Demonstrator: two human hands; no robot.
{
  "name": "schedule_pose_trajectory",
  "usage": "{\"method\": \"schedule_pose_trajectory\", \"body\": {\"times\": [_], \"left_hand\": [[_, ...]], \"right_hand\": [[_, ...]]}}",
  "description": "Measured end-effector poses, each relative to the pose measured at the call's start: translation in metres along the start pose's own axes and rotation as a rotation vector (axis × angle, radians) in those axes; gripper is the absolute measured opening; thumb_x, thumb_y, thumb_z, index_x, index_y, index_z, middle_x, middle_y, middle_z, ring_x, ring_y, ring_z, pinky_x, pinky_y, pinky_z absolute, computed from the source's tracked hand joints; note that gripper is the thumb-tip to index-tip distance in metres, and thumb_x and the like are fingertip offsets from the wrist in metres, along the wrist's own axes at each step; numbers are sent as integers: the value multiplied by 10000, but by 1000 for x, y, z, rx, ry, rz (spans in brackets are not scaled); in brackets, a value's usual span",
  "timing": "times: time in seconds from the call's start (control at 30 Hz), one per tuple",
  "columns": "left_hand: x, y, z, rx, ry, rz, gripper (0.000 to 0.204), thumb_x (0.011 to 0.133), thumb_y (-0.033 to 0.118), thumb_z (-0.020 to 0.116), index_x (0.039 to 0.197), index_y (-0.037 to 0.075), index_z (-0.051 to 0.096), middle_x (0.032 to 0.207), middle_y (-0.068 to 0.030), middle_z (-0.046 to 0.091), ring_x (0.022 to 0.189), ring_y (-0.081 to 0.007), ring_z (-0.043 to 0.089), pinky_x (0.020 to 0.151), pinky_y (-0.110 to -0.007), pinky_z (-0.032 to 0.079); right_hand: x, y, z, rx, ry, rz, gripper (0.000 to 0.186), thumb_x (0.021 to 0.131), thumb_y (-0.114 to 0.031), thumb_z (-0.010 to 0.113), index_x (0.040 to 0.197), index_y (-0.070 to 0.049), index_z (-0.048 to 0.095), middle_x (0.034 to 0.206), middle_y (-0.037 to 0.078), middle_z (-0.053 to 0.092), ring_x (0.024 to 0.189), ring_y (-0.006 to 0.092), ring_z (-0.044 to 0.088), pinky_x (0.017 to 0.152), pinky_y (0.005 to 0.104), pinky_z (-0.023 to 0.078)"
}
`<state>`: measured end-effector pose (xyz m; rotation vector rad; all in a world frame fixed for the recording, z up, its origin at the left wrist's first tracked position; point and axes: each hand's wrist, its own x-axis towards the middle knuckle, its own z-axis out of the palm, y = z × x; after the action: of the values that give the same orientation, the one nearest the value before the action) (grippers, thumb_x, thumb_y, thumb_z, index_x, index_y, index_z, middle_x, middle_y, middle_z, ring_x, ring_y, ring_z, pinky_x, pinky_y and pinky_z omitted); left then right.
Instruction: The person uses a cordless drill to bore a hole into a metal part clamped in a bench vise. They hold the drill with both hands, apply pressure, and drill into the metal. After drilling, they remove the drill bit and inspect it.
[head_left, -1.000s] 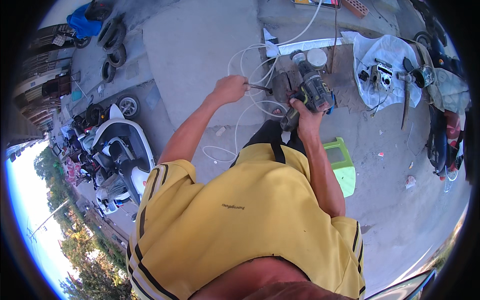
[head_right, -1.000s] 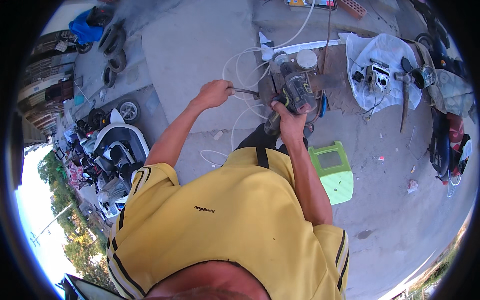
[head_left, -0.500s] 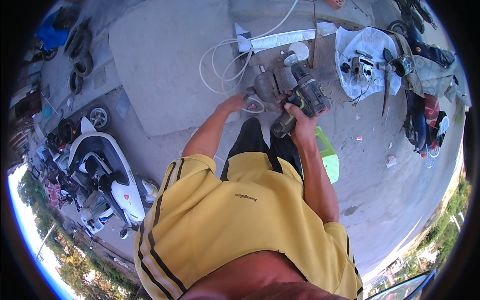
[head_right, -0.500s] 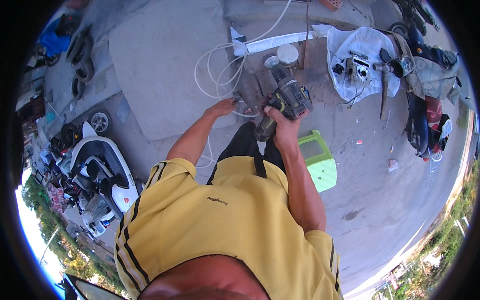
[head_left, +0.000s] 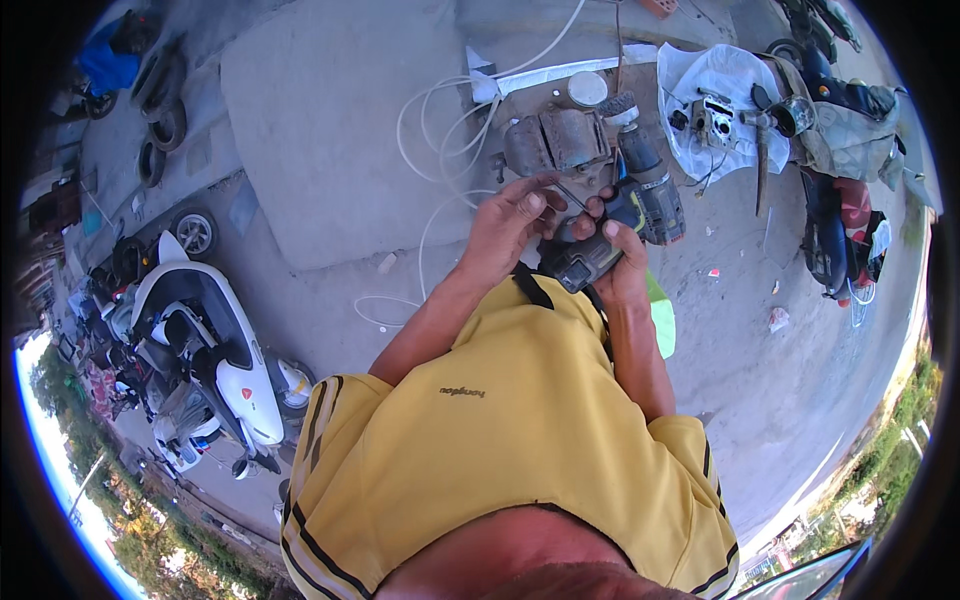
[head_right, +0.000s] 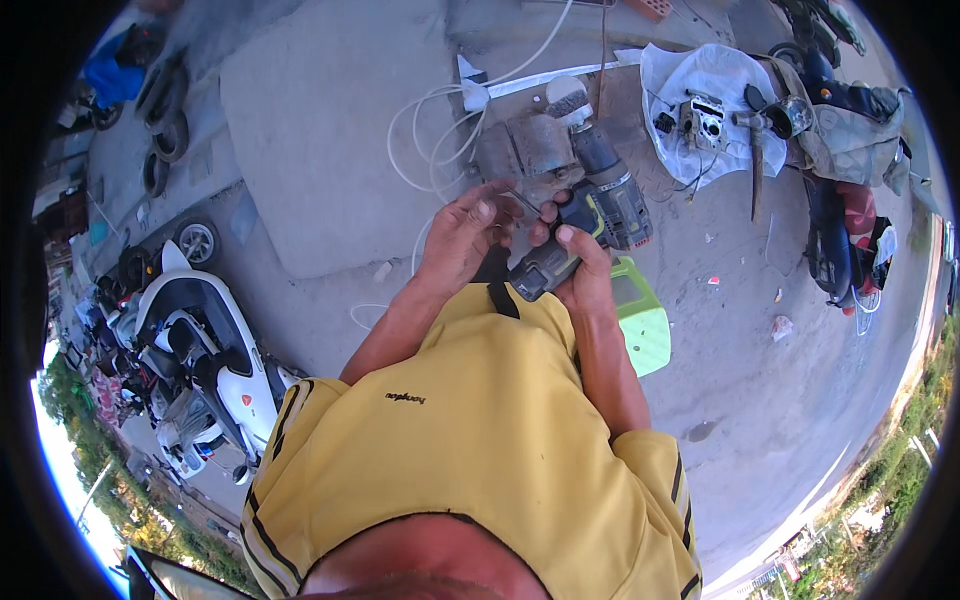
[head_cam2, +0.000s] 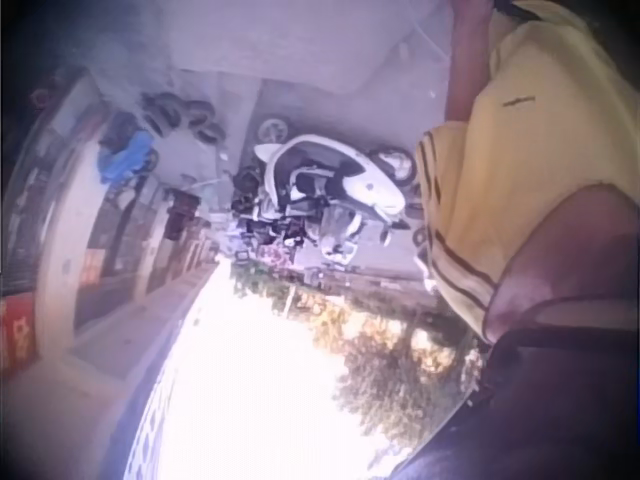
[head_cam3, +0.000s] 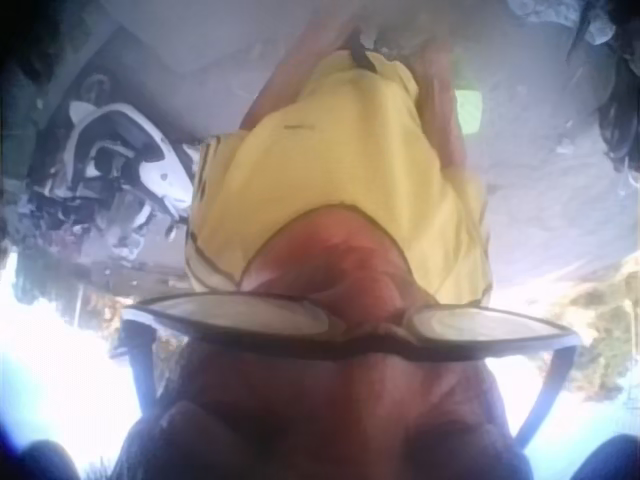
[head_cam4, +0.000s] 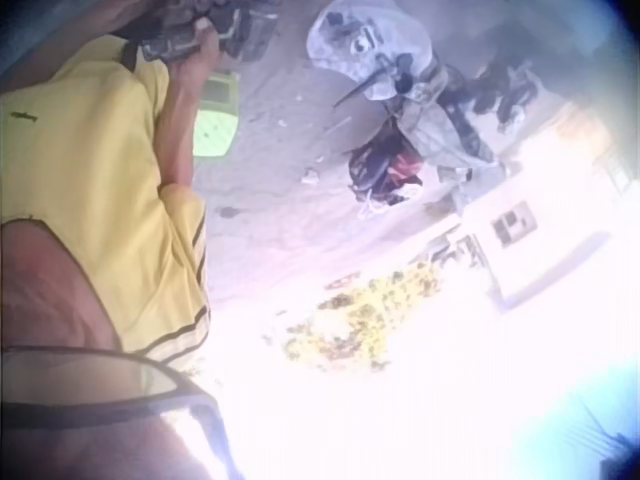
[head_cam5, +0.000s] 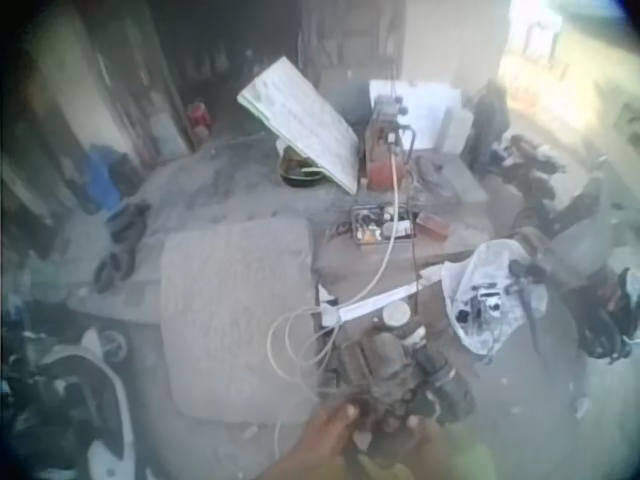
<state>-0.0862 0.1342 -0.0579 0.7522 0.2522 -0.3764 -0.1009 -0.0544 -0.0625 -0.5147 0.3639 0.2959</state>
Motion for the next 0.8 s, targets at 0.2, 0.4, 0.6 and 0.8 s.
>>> {"method": "schedule_pose_trajectory", "body": {"times": [0.2, 0.4, 0.6, 0.8], "left_hand": [[0, 17, 42, 491, 47, 251, 187, 1025, 122, 732, 1132, -30, 759, 1000, -89, 748, 847, -159, 689, 759, -307, 572], [-18, 26, 90, 515, 69, 632, 138, 1021, 57, 719, 1102, -46, 760, 981, -80, 750, 837, -138, 693, 759, -295, 586], [-16, 2, 125, 742, 52, 751, 143, 1013, 26, 718, 1124, -56, 754, 1016, -87, 745, 860, -130, 694, 788, -272, 577], [-5, -32, 147, 903, -11, 801, 148, 1007, -1, 708, 1137, -54, 752, 1065, -97, 733, 895, -140, 706, 801, -265, 577]], "right_hand": [[-14, -23, 12, -53, -177, -19, 510, 872, -117, 717, 1347, -78, 536, 1236, 112, 634, 993, 243, 648, 909, 377, 559], [-27, -57, 16, -114, -145, -142, 520, 880, -36, 725, 1363, -38, 535, 1373, 203, 636, 1111, 319, 717, 878, 409, 597], [-41, -88, 10, -150, -137, -244, 489, 901, 2, 740, 1356, -43, 567, 1274, 153, 669, 1096, 306, 731, 856, 430, 612], [-49, -113, -14, -180, -92, -310, 497, 884, -26, 766, 1342, -16, 573, 1182, 148, 693, 1025, 276, 714, 888, 399, 601]]}}
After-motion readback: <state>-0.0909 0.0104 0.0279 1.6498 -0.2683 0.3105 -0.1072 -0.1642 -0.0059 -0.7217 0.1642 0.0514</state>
